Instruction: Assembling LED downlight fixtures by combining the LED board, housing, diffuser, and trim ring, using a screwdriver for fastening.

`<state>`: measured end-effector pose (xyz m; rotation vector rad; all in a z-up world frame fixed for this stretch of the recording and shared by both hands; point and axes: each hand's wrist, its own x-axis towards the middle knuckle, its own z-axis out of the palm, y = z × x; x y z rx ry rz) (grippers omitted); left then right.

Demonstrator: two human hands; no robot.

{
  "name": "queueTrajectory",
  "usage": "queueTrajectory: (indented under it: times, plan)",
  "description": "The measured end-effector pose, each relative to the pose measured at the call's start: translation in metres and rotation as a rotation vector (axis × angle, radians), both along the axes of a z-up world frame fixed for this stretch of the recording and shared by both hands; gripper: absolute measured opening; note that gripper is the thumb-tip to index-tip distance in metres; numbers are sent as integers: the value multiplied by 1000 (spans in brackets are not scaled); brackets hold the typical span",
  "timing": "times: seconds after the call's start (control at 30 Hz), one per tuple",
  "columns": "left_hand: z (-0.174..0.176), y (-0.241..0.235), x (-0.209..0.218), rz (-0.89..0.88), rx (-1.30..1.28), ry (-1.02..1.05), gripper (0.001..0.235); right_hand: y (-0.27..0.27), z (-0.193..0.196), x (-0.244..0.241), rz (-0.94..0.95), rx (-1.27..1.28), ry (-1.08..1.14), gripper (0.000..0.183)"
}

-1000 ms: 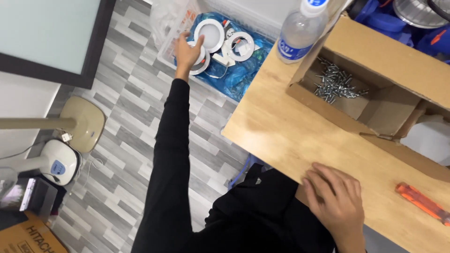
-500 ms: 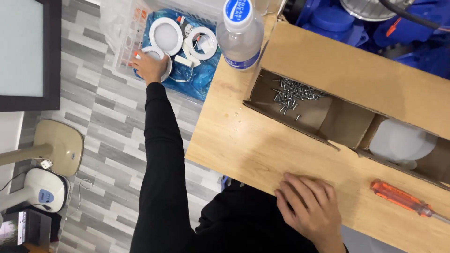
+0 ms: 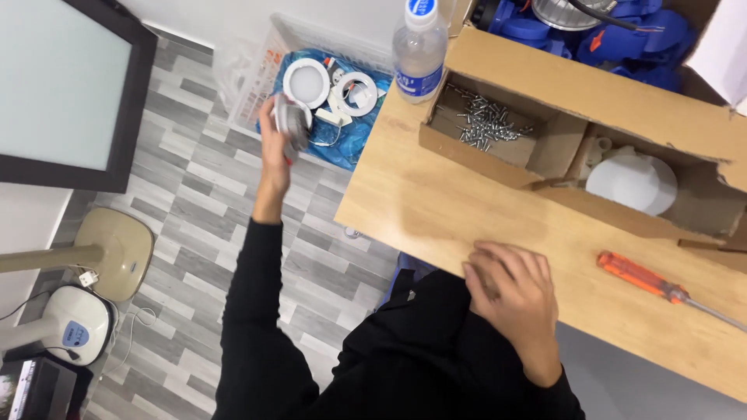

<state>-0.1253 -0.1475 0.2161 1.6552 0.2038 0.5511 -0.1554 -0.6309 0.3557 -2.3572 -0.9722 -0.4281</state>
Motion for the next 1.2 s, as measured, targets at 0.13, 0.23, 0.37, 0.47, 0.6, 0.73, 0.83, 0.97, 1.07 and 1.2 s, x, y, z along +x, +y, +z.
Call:
queueTrajectory:
  times: [0.13,0.23,0.37,0.47,0.6,0.73,0.83,0.97,1.07,1.2]
  plan:
    - [70,-83,-43,-125,115,-258,108,-1,8,-5,-2,138,169,14]
    - [132,-168,-68,-179,287,-392,122,4,17,-20,59,423,419,22]
    - [137,-261,-75,-379,405,-568,123,-2,-24,-46,224,922,779,66]
    - [138,-331,-74,-570,385,-665,114,-23,-29,-59,178,1140,832,80]
    - [142,-395,-76,-717,531,-730,101,-55,-8,-83,-19,1212,683,65]
    - [143,-440,-85,-845,571,-779,99,-77,12,-107,-189,1259,570,55]
    - [141,-468,-94,-909,561,-781,98,-93,26,-117,-301,1303,472,46]
    - [131,-496,-110,-963,557,-765,94,-109,41,-139,-468,1357,347,37]
    - [129,-511,-118,-950,555,-774,97,-111,62,-145,-523,1379,285,33]
    - [122,-523,-125,-816,597,-762,100,-135,19,-142,-519,1262,194,40]
